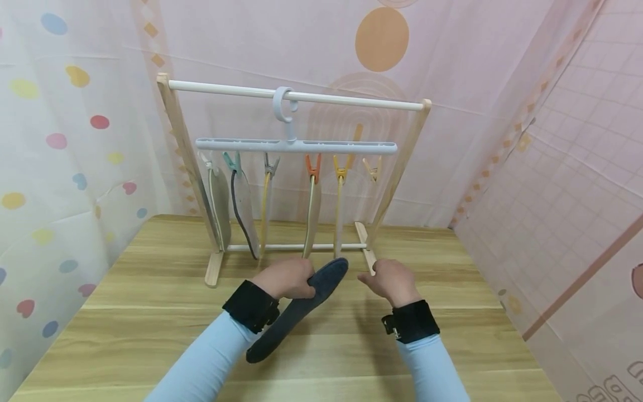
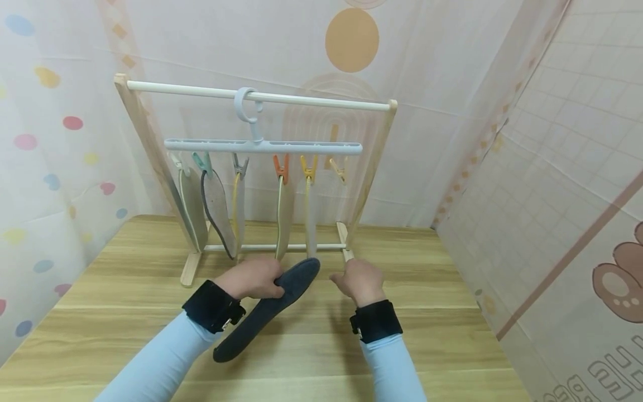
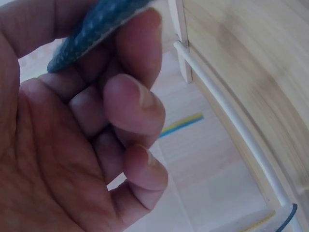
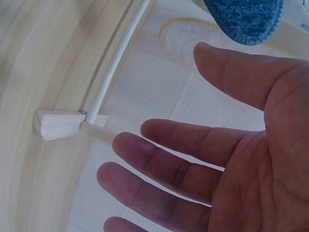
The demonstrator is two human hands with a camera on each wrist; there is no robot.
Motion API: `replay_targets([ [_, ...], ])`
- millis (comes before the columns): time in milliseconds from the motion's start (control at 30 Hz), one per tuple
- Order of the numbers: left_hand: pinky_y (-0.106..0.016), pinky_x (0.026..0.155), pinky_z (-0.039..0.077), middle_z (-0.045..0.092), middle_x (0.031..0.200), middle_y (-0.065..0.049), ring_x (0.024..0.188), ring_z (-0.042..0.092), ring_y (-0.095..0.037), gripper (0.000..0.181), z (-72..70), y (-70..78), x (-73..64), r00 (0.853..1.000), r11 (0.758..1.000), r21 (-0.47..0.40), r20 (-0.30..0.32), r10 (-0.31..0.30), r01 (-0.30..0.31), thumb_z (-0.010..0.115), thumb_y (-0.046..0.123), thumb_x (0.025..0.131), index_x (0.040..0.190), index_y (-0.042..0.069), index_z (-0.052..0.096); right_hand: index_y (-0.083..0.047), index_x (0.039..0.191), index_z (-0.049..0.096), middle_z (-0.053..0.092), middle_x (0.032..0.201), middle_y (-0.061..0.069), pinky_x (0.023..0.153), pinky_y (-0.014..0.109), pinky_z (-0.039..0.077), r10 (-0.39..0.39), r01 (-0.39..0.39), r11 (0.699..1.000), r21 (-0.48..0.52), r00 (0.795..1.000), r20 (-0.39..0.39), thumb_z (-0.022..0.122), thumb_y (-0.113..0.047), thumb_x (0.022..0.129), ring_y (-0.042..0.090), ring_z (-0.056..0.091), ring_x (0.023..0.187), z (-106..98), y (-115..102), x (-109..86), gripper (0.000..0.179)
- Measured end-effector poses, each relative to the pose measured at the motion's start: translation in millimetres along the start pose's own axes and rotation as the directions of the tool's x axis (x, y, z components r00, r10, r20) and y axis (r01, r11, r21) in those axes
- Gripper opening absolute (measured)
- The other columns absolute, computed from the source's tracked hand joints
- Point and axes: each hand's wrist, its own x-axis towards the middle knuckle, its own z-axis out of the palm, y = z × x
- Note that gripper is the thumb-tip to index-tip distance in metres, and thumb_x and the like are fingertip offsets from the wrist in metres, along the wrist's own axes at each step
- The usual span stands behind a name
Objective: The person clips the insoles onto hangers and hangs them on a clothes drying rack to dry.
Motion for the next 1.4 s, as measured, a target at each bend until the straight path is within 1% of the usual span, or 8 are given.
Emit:
replay_targets([
  [200,-0.027,0.05,0.035,0.048,0.06,0.006,0.053,0.044,-0.012,0.023,-2.0,2.9,1.6,0.997,0.998,-0.025,-0.066,0.048,-0.05,0.069,0.018,0.086,0.065,0.015,0.06,-0.009,0.077,0.065,0.052,0.064,0.002,0.048,0.031,0.037,0.016,-0.016,1.0,0.0,1.0,-0.009,0.068,-0.045,0.091,0.017,0.05,0.056,-1,0,-0.3,0.039],
  [567,-0.026,0.046,0.033,0.044,0.055,0.007,0.048,0.042,-0.01,0.036,-11.4,14.1,7.1,0.961,0.994,-0.001,-0.256,0.102,-0.105,0.067,0.026,0.094,0.063,0.015,0.055,-0.01,0.071,0.065,0.055,0.062,0.002,0.048,0.031,0.038,0.01,-0.011,1.0,-0.015,0.999,-0.045,0.067,-0.042,0.093,0.018,0.053,0.056,-21,-2,-1.1,0.039],
  [733,-0.024,0.041,0.028,0.038,0.051,0.008,0.043,0.039,-0.008,0.045,-13.3,16.6,9.4,0.926,0.99,0.011,-0.353,0.133,-0.138,0.066,0.027,0.096,0.056,0.016,0.048,-0.007,0.09,0.073,0.063,0.072,0.004,0.053,0.036,0.046,0.019,-0.022,0.998,-0.052,0.998,-0.058,0.063,-0.042,0.095,0.02,0.061,0.065,-32,-2,-0.1,0.037],
  [833,-0.023,0.04,0.026,0.035,0.05,0.008,0.042,0.037,-0.008,0.048,-14.9,18.5,10.7,0.905,0.99,0.01,-0.404,0.134,-0.142,0.065,0.027,0.096,0.055,0.017,0.044,-0.006,0.091,0.074,0.064,0.073,0.006,0.053,0.037,0.047,0.027,-0.032,0.997,-0.07,0.997,-0.073,0.062,-0.042,0.096,0.021,0.062,0.065,-39,-3,0.3,0.038],
  [1067,-0.025,0.041,0.031,0.043,0.05,0.006,0.044,0.044,-0.01,0.045,-18.0,24.8,14.1,0.864,0.993,-0.012,-0.495,0.095,-0.117,0.065,0.027,0.096,0.056,0.015,0.049,-0.005,0.083,0.072,0.057,0.064,0.006,0.049,0.038,0.045,0.01,-0.03,0.992,-0.119,0.986,-0.165,0.062,-0.04,0.096,0.021,0.057,0.058,-63,-6,2.9,0.038],
  [1167,-0.025,0.04,0.032,0.046,0.05,0.005,0.043,0.046,-0.011,0.043,-19.1,28.1,15.2,0.838,0.994,-0.008,-0.538,0.089,-0.111,0.064,0.027,0.097,0.058,0.015,0.051,-0.008,0.065,0.062,0.045,0.055,0.001,0.045,0.035,0.04,-0.04,-0.002,0.987,-0.159,0.965,-0.257,0.063,-0.037,0.095,0.019,0.05,0.052,-74,-8,2.9,0.042],
  [1267,-0.026,0.039,0.033,0.048,0.05,0.004,0.042,0.047,-0.012,0.042,-19.7,30.9,16.6,0.816,0.995,-0.009,-0.573,0.076,-0.099,0.063,0.027,0.098,0.059,0.014,0.052,-0.01,0.057,0.051,0.037,0.051,-0.002,0.043,0.031,0.033,-0.071,0.02,0.986,-0.165,0.949,-0.307,0.063,-0.034,0.096,0.017,0.043,0.048,-87,-12,4.8,0.048],
  [1400,-0.028,0.039,0.034,0.046,0.049,0.003,0.042,0.047,-0.014,0.045,-20.3,34.3,18.9,0.79,0.997,0.011,-0.609,0.068,-0.076,0.06,0.029,0.099,0.057,0.015,0.05,-0.01,0.061,0.055,0.043,0.053,0.0,0.045,0.031,0.034,-0.071,0.03,0.991,-0.131,0.944,-0.321,0.056,-0.031,0.101,0.018,0.045,0.049,-105,-18,10.8,0.045],
])
